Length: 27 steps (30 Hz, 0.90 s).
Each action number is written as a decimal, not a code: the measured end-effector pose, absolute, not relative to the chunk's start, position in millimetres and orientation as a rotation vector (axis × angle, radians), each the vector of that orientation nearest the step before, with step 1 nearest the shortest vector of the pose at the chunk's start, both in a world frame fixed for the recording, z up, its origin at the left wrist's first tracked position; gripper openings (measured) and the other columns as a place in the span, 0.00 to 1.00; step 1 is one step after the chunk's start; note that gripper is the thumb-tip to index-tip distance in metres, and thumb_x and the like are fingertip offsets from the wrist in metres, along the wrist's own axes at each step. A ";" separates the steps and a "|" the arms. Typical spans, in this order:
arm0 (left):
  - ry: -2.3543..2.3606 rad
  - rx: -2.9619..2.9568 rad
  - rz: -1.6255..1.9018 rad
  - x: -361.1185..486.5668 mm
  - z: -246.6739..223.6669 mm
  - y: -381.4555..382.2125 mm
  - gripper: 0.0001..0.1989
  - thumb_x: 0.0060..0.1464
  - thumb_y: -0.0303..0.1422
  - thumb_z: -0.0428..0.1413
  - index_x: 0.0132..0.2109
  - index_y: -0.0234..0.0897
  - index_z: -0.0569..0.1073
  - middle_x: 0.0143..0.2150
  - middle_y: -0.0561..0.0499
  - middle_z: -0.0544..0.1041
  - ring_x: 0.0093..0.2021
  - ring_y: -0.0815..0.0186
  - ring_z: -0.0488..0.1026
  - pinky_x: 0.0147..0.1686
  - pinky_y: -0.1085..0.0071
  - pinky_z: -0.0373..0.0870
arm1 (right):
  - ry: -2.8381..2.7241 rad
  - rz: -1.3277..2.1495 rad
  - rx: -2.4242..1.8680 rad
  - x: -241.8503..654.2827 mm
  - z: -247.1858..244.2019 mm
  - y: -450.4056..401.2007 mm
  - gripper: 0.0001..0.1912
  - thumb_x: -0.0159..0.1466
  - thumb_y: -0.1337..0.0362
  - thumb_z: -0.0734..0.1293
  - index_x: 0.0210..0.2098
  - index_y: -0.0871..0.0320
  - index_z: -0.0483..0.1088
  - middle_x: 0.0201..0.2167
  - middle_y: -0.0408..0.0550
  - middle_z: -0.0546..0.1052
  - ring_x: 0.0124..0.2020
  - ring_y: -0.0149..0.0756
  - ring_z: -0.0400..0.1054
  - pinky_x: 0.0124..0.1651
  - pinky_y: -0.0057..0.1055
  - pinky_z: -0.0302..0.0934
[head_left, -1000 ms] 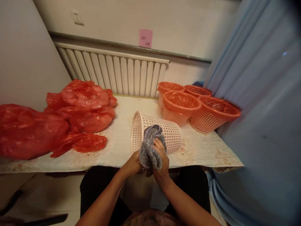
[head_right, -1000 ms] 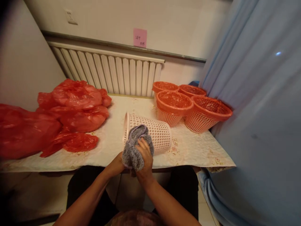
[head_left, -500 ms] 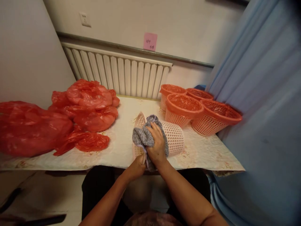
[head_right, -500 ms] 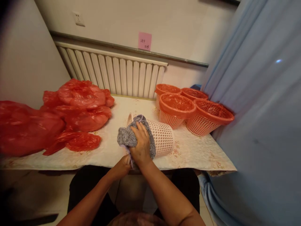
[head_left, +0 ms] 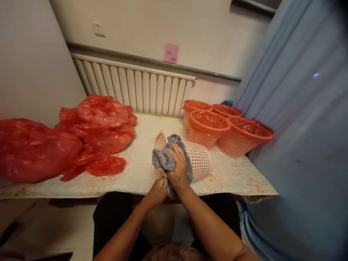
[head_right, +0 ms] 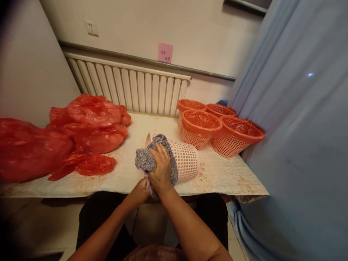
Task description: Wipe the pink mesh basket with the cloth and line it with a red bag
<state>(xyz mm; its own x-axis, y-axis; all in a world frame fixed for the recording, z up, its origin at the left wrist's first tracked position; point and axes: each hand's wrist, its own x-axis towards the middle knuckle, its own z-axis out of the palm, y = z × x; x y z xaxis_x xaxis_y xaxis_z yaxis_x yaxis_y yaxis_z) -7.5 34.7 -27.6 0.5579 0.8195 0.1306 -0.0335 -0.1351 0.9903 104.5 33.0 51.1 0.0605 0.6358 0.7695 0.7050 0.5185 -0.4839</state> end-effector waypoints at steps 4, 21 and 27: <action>0.695 1.541 0.911 -5.2 -22.7 37.1 0.17 0.46 0.26 0.52 0.46 0.34 0.71 0.41 0.48 0.79 0.43 0.59 0.74 0.52 0.59 0.69 | -1.631 -0.090 -1.143 104.1 46.4 29.8 0.28 0.57 0.72 0.61 0.57 0.56 0.66 0.64 0.50 0.62 0.67 0.43 0.51 0.67 0.47 0.49; 0.780 1.615 0.942 -16.6 -29.3 73.7 0.21 0.42 0.26 0.49 0.46 0.33 0.73 0.44 0.46 0.80 0.49 0.55 0.73 0.54 0.57 0.69 | -1.596 -0.171 -1.189 90.5 41.5 57.2 0.25 0.59 0.70 0.62 0.56 0.59 0.67 0.64 0.52 0.63 0.67 0.43 0.52 0.67 0.45 0.49; 0.731 1.626 0.990 -13.8 -17.9 81.1 0.23 0.43 0.29 0.50 0.48 0.30 0.73 0.50 0.43 0.79 0.51 0.55 0.73 0.57 0.58 0.67 | -1.591 -0.208 -1.208 89.4 38.4 69.5 0.25 0.59 0.69 0.61 0.56 0.58 0.67 0.64 0.51 0.62 0.67 0.42 0.51 0.67 0.44 0.48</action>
<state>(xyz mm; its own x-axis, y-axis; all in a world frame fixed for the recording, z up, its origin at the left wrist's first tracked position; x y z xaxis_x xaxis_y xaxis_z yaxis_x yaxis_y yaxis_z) -13.8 81.1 -17.9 0.4714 0.8481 0.2420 -0.0186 -0.2648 0.9641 89.4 69.5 38.4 0.0913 0.5846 0.8061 0.7719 0.4699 -0.4282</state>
